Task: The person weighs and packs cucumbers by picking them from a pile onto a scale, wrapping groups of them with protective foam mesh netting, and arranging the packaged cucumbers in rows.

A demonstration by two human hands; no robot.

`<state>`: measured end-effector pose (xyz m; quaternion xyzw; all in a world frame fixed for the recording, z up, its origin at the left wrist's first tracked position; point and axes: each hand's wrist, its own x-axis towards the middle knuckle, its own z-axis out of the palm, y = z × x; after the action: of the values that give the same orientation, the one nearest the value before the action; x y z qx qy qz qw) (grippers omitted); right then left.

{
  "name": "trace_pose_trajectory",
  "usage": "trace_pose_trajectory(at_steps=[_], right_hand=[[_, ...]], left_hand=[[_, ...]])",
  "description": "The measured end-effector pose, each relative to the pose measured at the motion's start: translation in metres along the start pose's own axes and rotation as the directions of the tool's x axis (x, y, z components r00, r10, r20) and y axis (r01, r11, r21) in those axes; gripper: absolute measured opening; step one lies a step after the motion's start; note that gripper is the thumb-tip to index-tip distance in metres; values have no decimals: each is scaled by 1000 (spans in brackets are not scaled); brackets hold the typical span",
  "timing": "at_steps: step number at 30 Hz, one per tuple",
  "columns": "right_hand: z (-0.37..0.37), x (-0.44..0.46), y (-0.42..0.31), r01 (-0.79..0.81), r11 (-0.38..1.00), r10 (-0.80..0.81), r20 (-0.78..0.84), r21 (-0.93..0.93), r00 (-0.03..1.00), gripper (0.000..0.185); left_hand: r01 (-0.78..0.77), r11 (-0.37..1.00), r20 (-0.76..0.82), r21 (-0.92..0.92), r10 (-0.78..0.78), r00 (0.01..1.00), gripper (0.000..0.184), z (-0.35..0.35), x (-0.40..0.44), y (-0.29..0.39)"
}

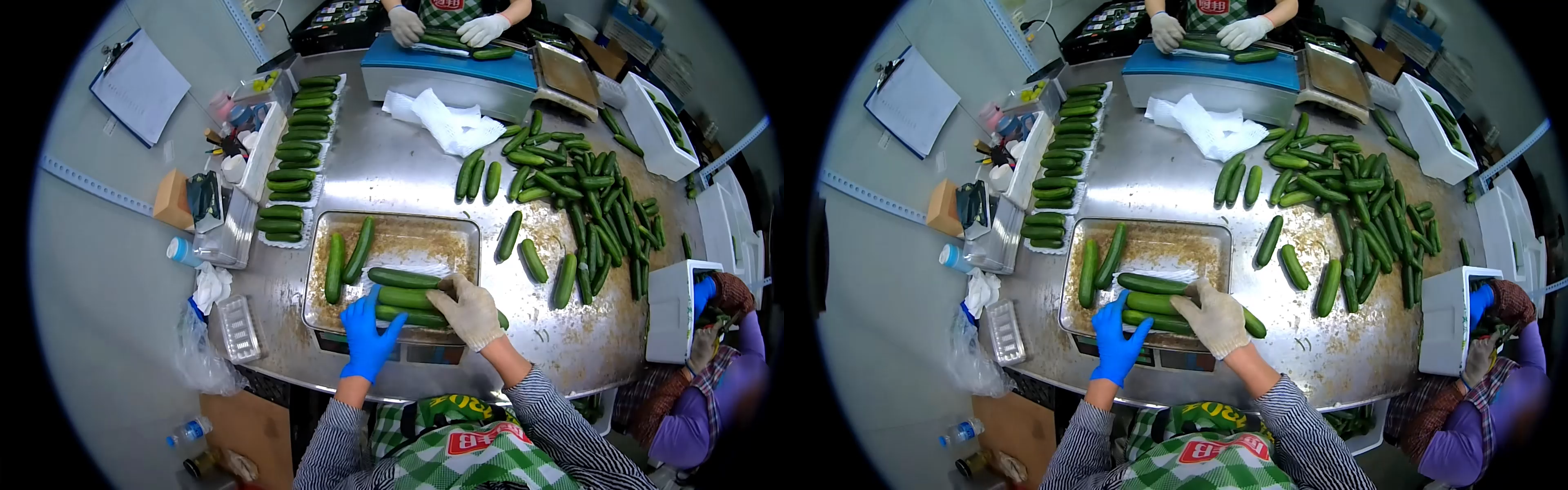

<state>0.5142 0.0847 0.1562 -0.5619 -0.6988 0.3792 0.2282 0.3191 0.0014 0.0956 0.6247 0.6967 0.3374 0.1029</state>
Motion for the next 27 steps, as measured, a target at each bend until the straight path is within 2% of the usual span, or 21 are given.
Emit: trace_pose_trajectory(at_steps=[3, 6, 9, 13, 16, 19, 22, 25, 27], right_hand=[[3, 3, -3, 17, 994, -17, -7, -109, 1000, 48], [7, -1, -28, 121, 931, -155, -72, -345, 985, 64], [20, 9, -36, 20, 911, -33, -26, -413, 999, 88], [22, 8, -23, 46, 922, -78, -68, -385, 995, 79], [8, 12, -9, -114, 962, 126, 34, -248, 991, 76], [3, 5, -30, -121, 937, 137, 25, -328, 990, 80], [18, 2, -48, -37, 859, 42, -2, -511, 999, 83], [18, 3, -42, -62, 884, 98, 55, -464, 994, 86], [12, -1, -29, -38, 934, 64, 62, -354, 996, 84]], left_hand=[[-7, 1000, -13, 14, 8, 1000, 73, 2, 1, -2], [-3, 999, -12, 35, 3, 1000, 73, 4, 1, -1], [-39, 997, -39, 60, 42, 998, 73, 6, -1, -4], [-46, 996, -33, 76, 49, 998, 74, 7, -1, -4], [-45, 997, -40, 67, 47, 998, 74, 6, 0, -4], [-51, 997, -45, 60, 54, 998, 74, 6, -2, -5], [-60, 997, -42, 49, 62, 997, 75, 11, -2, -9], [-66, 997, -32, 34, 67, 997, 75, 9, -3, -12], [-62, 998, -16, 0, 62, 998, 75, 6, -3, -10]])
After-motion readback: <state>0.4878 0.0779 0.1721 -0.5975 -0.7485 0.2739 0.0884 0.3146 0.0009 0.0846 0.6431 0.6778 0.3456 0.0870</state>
